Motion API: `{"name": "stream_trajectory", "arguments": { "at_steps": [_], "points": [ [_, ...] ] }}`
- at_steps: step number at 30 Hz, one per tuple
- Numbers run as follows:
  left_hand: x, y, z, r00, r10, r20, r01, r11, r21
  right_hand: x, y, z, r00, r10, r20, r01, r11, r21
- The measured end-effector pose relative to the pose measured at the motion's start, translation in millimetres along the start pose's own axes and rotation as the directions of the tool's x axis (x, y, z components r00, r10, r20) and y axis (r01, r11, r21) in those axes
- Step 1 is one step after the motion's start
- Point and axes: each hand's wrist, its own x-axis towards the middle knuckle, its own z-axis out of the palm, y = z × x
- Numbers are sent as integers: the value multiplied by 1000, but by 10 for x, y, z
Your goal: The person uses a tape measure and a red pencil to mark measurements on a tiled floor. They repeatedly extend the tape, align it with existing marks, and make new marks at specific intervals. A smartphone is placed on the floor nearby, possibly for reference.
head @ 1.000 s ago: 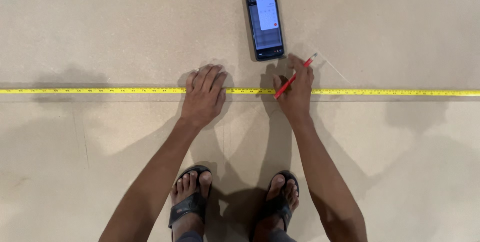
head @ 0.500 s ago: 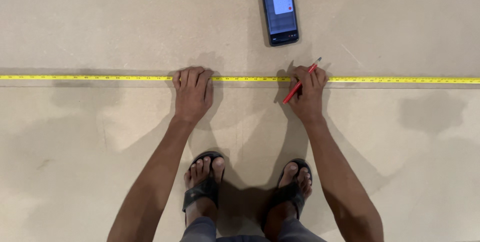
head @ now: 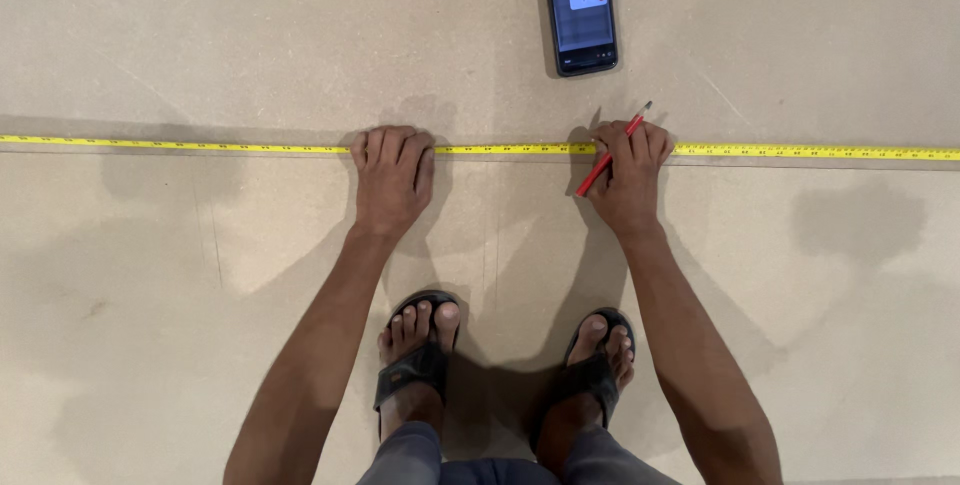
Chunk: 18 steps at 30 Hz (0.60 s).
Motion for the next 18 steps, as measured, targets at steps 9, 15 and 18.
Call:
{"name": "stream_trajectory", "arguments": {
  "at_steps": [9,15,18],
  "points": [
    [-22,-44,56,1000,-26,11,26,1000,-8,-74,77,20,1000,-2,7,2,1000,-2],
    [-20,-76,20,999,-12,36,12,1000,-1,-77,160,106,999,12,32,-10,999,-32],
    [-28,-64,-16,997,-47,61,46,999,5,-122,177,136,1000,14,25,-14,1000,-25]
  ]
}}
